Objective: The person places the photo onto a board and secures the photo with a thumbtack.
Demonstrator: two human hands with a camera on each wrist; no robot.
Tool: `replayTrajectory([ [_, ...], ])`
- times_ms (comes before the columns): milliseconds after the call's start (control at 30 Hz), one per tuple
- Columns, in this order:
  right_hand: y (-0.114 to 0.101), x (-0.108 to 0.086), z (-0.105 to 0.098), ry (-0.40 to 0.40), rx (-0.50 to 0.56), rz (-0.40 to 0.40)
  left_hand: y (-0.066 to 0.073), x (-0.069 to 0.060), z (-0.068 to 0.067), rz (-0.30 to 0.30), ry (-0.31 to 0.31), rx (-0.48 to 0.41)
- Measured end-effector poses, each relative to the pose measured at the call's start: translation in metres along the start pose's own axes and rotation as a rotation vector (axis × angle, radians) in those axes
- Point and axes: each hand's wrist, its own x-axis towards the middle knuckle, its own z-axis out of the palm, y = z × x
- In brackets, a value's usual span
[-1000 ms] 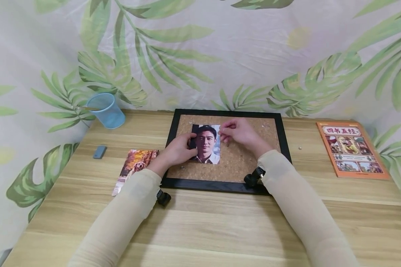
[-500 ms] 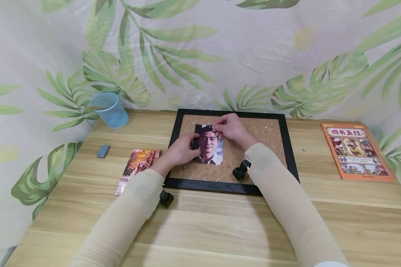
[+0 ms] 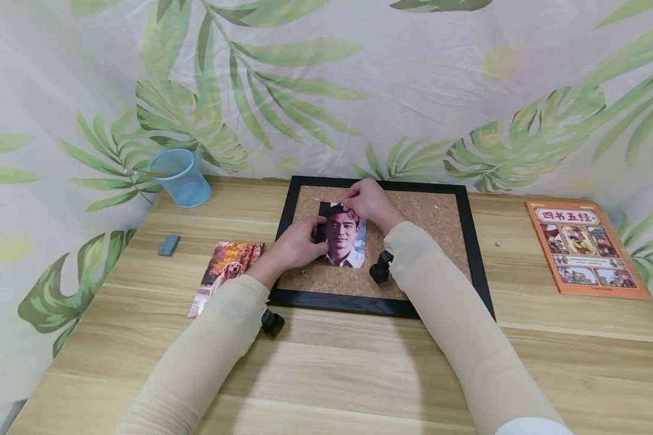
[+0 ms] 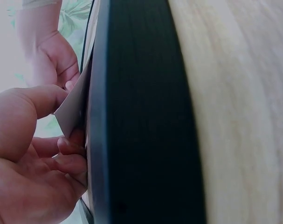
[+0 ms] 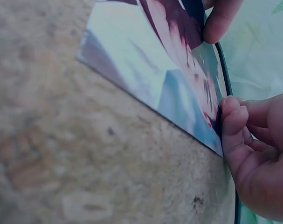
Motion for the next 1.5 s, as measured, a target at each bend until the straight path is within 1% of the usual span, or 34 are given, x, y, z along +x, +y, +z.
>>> replayTrajectory([
  [100, -0.004, 0.002, 0.000, 0.006, -0.035, 0.009, 0.006, -0.005, -0.004, 0.016, 0.005, 0.011],
  [167, -0.007, 0.003, 0.000, 0.005, -0.056, 0.026, 0.007, -0.006, -0.005, 0.019, 0.002, 0.013],
  [233, -0.009, 0.004, 0.001, 0.006, -0.072, 0.041, 0.005, -0.004, -0.004, 0.016, 0.003, 0.017],
  [433, -0.012, 0.007, 0.004, 0.022, -0.124, 0.070, -0.009, 0.007, 0.005, -0.001, 0.015, 0.017],
  [567, -0.011, 0.009, 0.004, 0.026, -0.164, 0.099, -0.013, 0.010, 0.009, 0.004, 0.010, 0.012],
  [767, -0.010, 0.011, 0.004, 0.029, -0.177, 0.109, -0.008, 0.006, 0.007, 0.001, 0.018, 0.016],
  [967, -0.012, 0.011, 0.006, 0.059, -0.244, 0.109, -0.003, 0.002, 0.004, 0.008, 0.020, 0.021],
  [1067, -0.012, 0.010, 0.005, 0.078, -0.234, 0.120, -0.002, 0.000, 0.004, 0.009, 0.038, 0.036],
  [1133, -0.012, 0.009, 0.004, 0.083, -0.200, 0.141, -0.001, -0.002, 0.005, 0.000, 0.051, 0.056],
  [1267, -0.008, 0.005, 0.002, 0.085, -0.120, 0.154, 0.000, -0.003, 0.008, -0.044, 0.059, 0.115],
  [1333, -0.006, 0.001, 0.001, 0.080, -0.077, 0.135, 0.001, -0.003, 0.009, -0.063, 0.059, 0.144],
  [1400, -0.002, -0.005, -0.002, 0.075, -0.031, 0.099, 0.001, -0.003, 0.010, -0.071, 0.059, 0.162],
  [1467, 0.003, -0.011, -0.005, 0.062, 0.013, 0.063, 0.001, -0.003, 0.010, -0.061, 0.066, 0.169],
  [1500, 0.005, -0.014, -0.007, 0.054, 0.031, 0.048, 0.006, -0.008, 0.006, -0.049, 0.065, 0.174],
])
